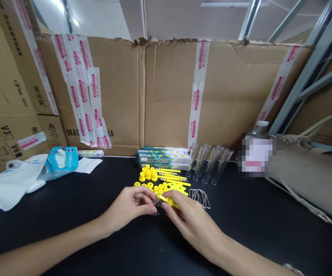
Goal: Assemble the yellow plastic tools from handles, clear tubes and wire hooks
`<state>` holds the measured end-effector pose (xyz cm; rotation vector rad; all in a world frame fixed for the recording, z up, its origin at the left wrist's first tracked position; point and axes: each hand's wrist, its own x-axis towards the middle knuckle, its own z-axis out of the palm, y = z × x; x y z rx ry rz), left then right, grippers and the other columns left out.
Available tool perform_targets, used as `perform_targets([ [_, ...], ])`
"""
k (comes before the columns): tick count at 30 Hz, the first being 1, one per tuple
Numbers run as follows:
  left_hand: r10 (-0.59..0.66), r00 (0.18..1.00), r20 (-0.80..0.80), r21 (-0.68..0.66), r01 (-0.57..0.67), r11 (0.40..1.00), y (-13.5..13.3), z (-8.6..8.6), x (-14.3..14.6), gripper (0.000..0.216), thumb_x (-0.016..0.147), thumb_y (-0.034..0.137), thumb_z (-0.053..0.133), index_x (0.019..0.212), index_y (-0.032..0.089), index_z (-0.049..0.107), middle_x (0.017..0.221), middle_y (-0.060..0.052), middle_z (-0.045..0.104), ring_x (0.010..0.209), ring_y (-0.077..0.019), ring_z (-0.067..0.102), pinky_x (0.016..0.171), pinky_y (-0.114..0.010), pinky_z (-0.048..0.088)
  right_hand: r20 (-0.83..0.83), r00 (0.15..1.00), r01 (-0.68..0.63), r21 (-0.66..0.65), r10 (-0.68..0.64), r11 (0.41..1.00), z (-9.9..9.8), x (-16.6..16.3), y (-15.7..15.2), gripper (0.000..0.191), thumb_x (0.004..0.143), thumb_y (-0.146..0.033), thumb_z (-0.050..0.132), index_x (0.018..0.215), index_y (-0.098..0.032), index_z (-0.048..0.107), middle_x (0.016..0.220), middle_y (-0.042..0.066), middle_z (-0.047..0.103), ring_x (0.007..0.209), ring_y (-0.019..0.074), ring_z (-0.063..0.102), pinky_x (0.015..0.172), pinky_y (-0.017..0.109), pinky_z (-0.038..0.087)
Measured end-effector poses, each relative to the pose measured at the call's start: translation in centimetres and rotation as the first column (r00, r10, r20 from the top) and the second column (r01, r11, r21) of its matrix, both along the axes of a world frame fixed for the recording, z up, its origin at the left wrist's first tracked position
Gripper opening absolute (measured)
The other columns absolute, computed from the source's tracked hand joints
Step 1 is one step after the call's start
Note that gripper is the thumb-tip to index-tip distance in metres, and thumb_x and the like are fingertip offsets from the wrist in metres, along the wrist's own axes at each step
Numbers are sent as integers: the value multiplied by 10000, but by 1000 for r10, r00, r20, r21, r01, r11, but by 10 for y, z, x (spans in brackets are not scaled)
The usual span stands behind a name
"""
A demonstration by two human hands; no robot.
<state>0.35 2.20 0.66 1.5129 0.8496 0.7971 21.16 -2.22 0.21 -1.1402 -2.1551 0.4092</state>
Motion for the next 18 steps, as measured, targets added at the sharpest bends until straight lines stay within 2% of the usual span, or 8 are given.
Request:
perform_targets([
  [3, -1, 1000, 3, -5, 1, 1000, 0, 0, -1, 356, 630, 309, 868, 857, 155, 641, 669, 9, 714, 664, -160, 671, 757, -314, 522, 24, 997, -73, 18, 73, 997, 3, -2, -4, 185, 1017, -226, 411, 1147, -235, 542, 1073, 55, 674, 922, 200, 671, 786, 315, 501],
  [5, -3, 1000, 2, -6, 3, 1000, 0, -1, -1, 364, 610, 293, 874, 836, 161, 622, 653, 14, 708, 650, -161, 673, 737, -311, 523, 82, 992, -96, 16, 95, 995, 4, -4, -7, 190, 988, -238, 476, 1168, -229, 538, 1053, 52, 669, 894, 205, 668, 764, 319, 509],
  [9, -24, 1000, -10, -5, 24, 1000, 0, -1, -1, 375, 600, 283, 873, 829, 168, 600, 641, 19, 693, 636, -166, 674, 692, -300, 519, 227, 973, -61, 51, 48, 997, 2, -7, -9, 252, 892, -334, 651, 1084, -212, 543, 1009, 40, 657, 844, 231, 667, 701, 336, 515],
  [13, -52, 998, -36, 15, 53, 998, -1, 1, 0, 372, 595, 294, 874, 812, 164, 600, 662, 27, 662, 631, -139, 632, 674, -271, 491, 346, 938, -49, 144, -3, 988, -1, -13, -4, 213, 938, -379, 603, 1006, -186, 543, 945, 48, 669, 783, 234, 682, 621, 319, 500],
  [16, -79, 995, -68, 46, 82, 996, -2, 2, 0, 367, 634, 376, 847, 805, 157, 607, 687, 25, 633, 650, -131, 598, 668, -259, 471, 388, 922, -64, 202, -20, 977, -3, -16, -2, 224, 942, -380, 610, 949, -166, 543, 852, 47, 694, 707, 225, 694, 564, 297, 478],
  [18, -89, 991, -102, 73, 97, 993, -3, 3, 0, 364, 728, 475, 762, 805, 157, 606, 694, 17, 618, 642, -130, 576, 641, -255, 457, 409, 912, -74, 235, -29, 969, -5, -16, -3, 249, 938, -400, 614, 936, -160, 549, 830, 52, 710, 662, 220, 698, 525, 288, 458],
])
